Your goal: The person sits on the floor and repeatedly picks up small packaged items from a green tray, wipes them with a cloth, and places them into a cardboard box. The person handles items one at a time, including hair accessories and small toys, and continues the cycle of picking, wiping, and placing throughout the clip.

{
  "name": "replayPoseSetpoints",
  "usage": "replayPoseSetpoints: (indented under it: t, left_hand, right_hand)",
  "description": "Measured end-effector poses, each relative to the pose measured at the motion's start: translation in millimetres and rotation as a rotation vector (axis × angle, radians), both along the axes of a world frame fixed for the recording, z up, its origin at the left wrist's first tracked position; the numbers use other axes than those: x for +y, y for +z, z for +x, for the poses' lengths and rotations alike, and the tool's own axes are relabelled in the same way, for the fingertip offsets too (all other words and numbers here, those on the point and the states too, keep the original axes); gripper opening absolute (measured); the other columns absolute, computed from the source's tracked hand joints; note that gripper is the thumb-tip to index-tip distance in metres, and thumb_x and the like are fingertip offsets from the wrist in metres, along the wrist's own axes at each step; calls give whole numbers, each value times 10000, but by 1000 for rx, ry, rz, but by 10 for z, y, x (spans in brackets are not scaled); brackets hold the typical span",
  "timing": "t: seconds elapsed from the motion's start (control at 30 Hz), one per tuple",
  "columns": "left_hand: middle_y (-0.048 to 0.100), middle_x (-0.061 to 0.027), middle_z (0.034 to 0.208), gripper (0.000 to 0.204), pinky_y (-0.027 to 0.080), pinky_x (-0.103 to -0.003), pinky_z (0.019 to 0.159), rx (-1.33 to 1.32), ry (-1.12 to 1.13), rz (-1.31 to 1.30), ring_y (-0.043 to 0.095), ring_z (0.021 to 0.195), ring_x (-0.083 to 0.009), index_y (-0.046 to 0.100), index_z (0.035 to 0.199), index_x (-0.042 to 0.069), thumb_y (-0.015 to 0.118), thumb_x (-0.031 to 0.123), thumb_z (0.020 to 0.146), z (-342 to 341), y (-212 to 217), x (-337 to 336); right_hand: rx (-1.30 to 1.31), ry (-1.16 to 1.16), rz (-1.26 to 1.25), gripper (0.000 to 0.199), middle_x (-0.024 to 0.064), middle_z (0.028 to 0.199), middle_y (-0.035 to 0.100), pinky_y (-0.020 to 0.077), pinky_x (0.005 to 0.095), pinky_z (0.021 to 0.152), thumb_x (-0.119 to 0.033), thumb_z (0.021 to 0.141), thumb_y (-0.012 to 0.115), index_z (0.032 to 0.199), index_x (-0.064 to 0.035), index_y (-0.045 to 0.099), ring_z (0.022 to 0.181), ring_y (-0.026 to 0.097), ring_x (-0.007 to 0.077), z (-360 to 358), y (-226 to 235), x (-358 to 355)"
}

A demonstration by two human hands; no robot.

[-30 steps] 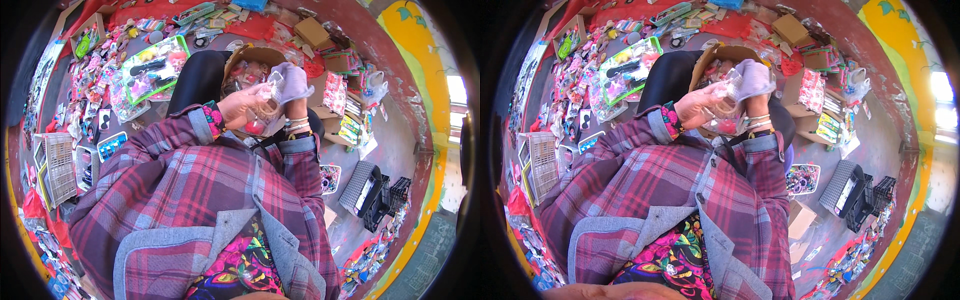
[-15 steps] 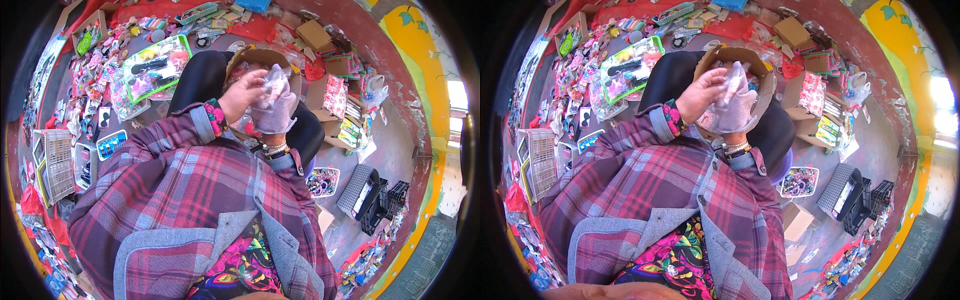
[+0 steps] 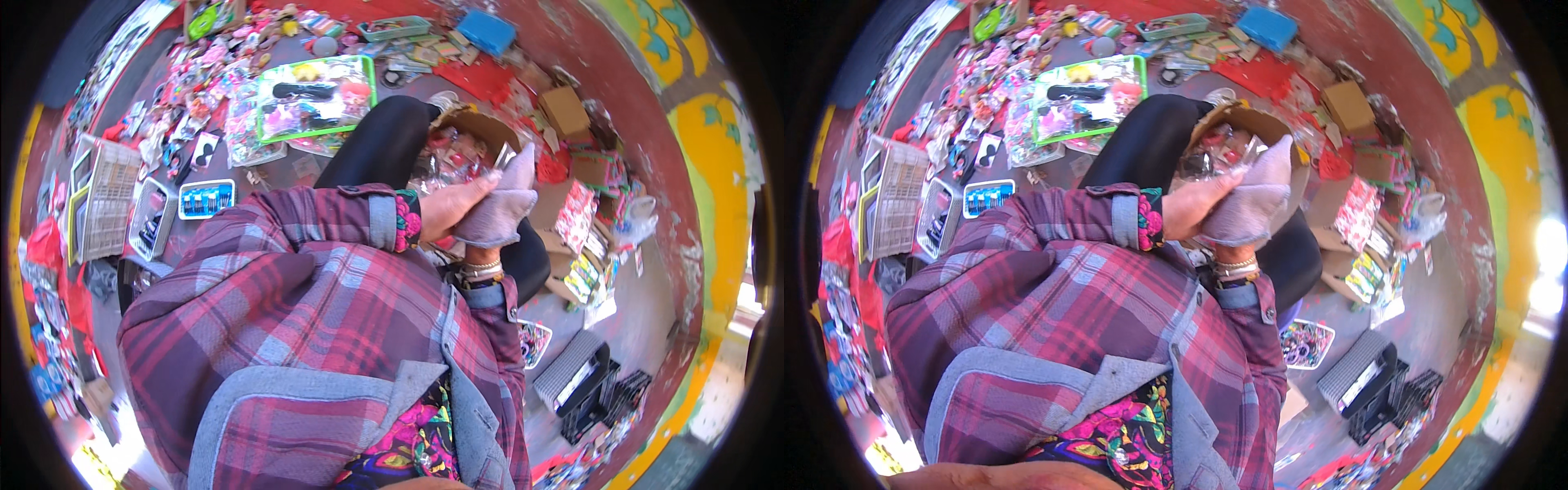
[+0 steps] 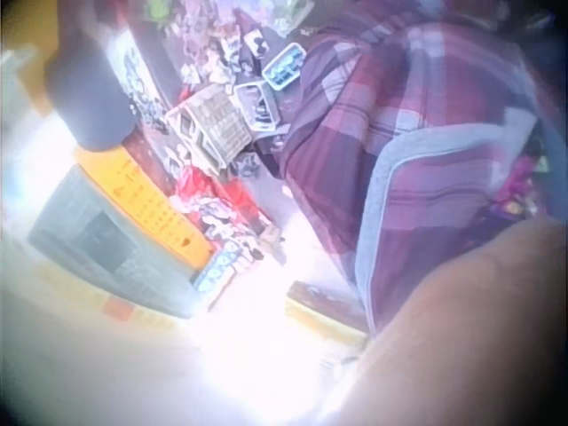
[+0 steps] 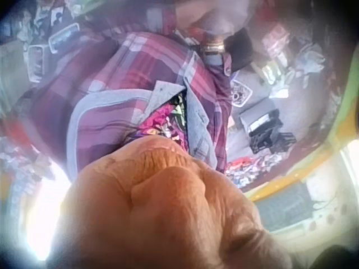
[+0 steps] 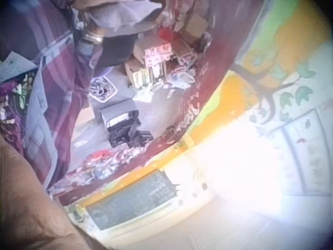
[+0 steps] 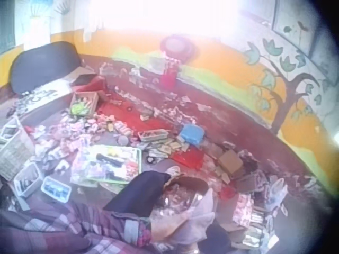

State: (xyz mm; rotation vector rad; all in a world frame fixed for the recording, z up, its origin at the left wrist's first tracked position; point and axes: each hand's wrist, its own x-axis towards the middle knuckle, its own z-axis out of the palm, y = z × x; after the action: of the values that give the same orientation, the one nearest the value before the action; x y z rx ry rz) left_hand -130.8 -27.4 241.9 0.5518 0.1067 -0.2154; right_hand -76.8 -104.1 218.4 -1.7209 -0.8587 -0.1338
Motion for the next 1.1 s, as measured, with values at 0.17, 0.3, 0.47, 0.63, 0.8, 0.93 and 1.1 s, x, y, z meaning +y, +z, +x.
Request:
replayPoseSetpoints:
  t: [0.17,0.3,0.47,0.63,0.8,0.93,1.1]
  left_hand:
    - [505,-93,1194,404,386,-320,922,-212,129,175,520,1039,-180,458,1207,58,449,323,902,-81,-8,169]
    - [563,-150,1057,306,440,-344,862,6,94,-466,574,948,-252,511,1073,-14,466,201,861,-57,-235,558]
    - [598,-107,887,250,479,-333,772,-218,755,327,595,822,-195,496,1025,-18,492,163,853,-207,-303,1551]
    - [593,-119,929,222,492,-322,787,9,1023,15,599,853,-233,490,1049,-56,482,20,841,-460,-1138,3068]
    - [557,-103,757,92,502,-365,713,429,1370,135,568,675,-214,503,871,-31,505,-16,781,-826,-1557,3882]
    - [549,-86,736,94,491,-377,674,674,1424,-29,558,674,-204,523,890,-5,500,37,810,-775,-2066,4320]
    - [598,-92,781,121,483,-283,481,864,1358,70,595,625,-186,549,927,6,519,84,839,-497,-2495,4607]
  right_hand:
    - [45,-194,-148,325,91,994,588,451,270,747,-121,859,453,1128,54,506,825,557,133,268,383,174]
    - [651,123,325,353,53,1158,515,384,288,892,-234,914,414,1197,-29,465,1012,502,157,635,-169,-255]
    - [946,-19,493,258,46,1000,530,416,327,817,-245,894,422,1058,-61,500,912,508,186,367,-16,-219]
    - [1110,-18,547,403,76,1252,445,356,430,964,-321,901,423,1227,-85,413,1143,428,256,459,-439,-459]
    - [1174,-13,541,449,86,1296,417,344,431,989,-325,907,421,1276,-74,376,1176,416,263,458,-634,-558]
    - [1230,-69,486,456,89,1298,418,347,430,987,-333,904,424,1280,-78,375,1173,420,262,502,-776,-571]
    - [1222,-111,471,456,91,1293,424,349,429,984,-347,903,417,1270,-77,389,1175,418,266,463,-766,-494]
